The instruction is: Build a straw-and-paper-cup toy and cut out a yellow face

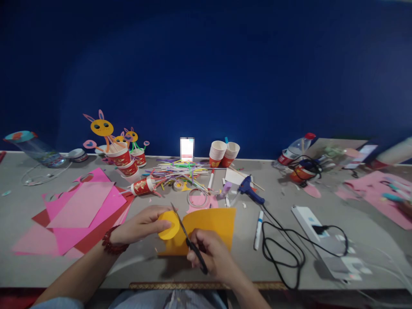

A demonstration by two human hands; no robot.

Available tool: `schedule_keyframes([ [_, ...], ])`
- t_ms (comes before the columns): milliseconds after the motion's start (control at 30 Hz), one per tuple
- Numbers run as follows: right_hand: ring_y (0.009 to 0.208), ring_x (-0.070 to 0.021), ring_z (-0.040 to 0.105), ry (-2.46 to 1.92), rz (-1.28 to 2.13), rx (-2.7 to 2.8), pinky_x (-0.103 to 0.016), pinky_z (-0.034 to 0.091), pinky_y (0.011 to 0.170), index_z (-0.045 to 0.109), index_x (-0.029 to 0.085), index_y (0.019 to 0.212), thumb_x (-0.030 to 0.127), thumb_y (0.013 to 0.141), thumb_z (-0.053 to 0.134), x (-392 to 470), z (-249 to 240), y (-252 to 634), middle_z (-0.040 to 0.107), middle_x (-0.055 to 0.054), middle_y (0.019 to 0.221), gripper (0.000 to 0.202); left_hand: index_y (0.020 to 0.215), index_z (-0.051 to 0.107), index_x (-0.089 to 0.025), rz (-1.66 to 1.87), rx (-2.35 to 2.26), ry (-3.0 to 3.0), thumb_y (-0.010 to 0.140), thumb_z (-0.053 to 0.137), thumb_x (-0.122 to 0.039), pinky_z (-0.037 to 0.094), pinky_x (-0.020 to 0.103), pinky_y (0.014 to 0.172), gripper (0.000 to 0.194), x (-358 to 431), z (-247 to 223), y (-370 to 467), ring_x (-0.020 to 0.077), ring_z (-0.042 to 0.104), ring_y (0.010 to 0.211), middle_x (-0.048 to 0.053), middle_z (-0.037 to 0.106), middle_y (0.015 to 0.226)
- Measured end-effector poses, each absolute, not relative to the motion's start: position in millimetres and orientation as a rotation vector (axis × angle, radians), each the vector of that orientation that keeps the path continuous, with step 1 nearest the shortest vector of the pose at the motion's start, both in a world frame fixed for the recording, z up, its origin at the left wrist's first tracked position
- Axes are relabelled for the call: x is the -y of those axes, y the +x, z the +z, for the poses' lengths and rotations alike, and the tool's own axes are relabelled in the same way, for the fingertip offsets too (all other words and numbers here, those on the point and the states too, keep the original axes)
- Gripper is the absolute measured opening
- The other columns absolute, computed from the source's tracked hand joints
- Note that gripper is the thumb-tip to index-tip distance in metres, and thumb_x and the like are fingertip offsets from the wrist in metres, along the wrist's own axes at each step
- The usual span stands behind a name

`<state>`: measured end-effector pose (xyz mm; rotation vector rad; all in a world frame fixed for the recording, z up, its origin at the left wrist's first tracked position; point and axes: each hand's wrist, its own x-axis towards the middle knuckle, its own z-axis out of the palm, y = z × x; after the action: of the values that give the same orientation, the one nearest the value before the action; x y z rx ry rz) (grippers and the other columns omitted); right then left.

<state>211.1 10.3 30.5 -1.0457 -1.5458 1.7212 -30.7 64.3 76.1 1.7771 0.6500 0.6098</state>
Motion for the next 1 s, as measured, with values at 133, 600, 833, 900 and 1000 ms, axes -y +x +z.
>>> schedule_keyframes([
  [133, 0.049, -0.0093, 0.048, -1.022, 1.693, 1.579, -0.02, 0.036, 0.048, 0.044, 0.021, 0.069, 0.082, 0.068, 0.064, -9.9, 31.0, 212.0, 0.051, 0.004, 0.06, 0.065, 0.087, 0.061, -0.016, 0.612, -0.64, 1.782, 0.098, 0.047, -0.046, 0.043, 0.026, 0.074, 0.035, -64.5, 76.1, -31.0, 0.0147, 0.052, 0.077, 0.003, 0.059, 0.086],
  [600, 0.047, -0.0097, 0.049, -1.092, 1.679, 1.63, -0.02, 0.035, 0.046, 0.04, 0.022, 0.068, 0.084, 0.065, 0.063, -8.3, 33.9, 214.6, 0.049, 0.005, 0.056, 0.066, 0.089, 0.062, -0.017, 0.559, -0.633, 1.903, 0.099, 0.047, -0.041, 0.046, 0.03, 0.086, 0.031, -65.5, 73.4, -38.3, 0.0188, 0.059, 0.09, 0.005, 0.064, 0.09],
  [833, 0.048, -0.0098, 0.048, -1.098, 1.682, 1.643, -0.021, 0.034, 0.047, 0.04, 0.023, 0.068, 0.078, 0.069, 0.065, -8.3, 33.6, 216.5, 0.048, 0.006, 0.057, 0.061, 0.088, 0.065, -0.016, 0.516, -0.647, 1.873, 0.097, 0.051, -0.043, 0.047, 0.029, 0.082, 0.031, -71.2, 71.9, -39.8, 0.0187, 0.06, 0.089, 0.005, 0.065, 0.089],
  [900, 0.048, -0.0097, 0.047, -1.105, 1.675, 1.635, -0.021, 0.033, 0.047, 0.04, 0.023, 0.069, 0.076, 0.07, 0.065, -8.2, 32.3, 216.6, 0.048, 0.006, 0.057, 0.059, 0.091, 0.066, -0.016, 0.53, -0.67, 1.795, 0.095, 0.053, -0.044, 0.047, 0.028, 0.079, 0.031, -71.2, 70.7, -39.0, 0.0176, 0.059, 0.084, 0.004, 0.065, 0.089],
  [1000, 0.049, -0.0096, 0.046, -1.12, 1.654, 1.62, -0.021, 0.033, 0.048, 0.039, 0.023, 0.07, 0.074, 0.071, 0.066, -7.3, 29.2, 216.0, 0.048, 0.006, 0.057, 0.058, 0.094, 0.067, -0.015, 0.628, -0.723, 1.682, 0.095, 0.054, -0.045, 0.047, 0.027, 0.078, 0.033, -67.6, 67.8, -36.7, 0.0167, 0.058, 0.082, 0.004, 0.065, 0.09],
])
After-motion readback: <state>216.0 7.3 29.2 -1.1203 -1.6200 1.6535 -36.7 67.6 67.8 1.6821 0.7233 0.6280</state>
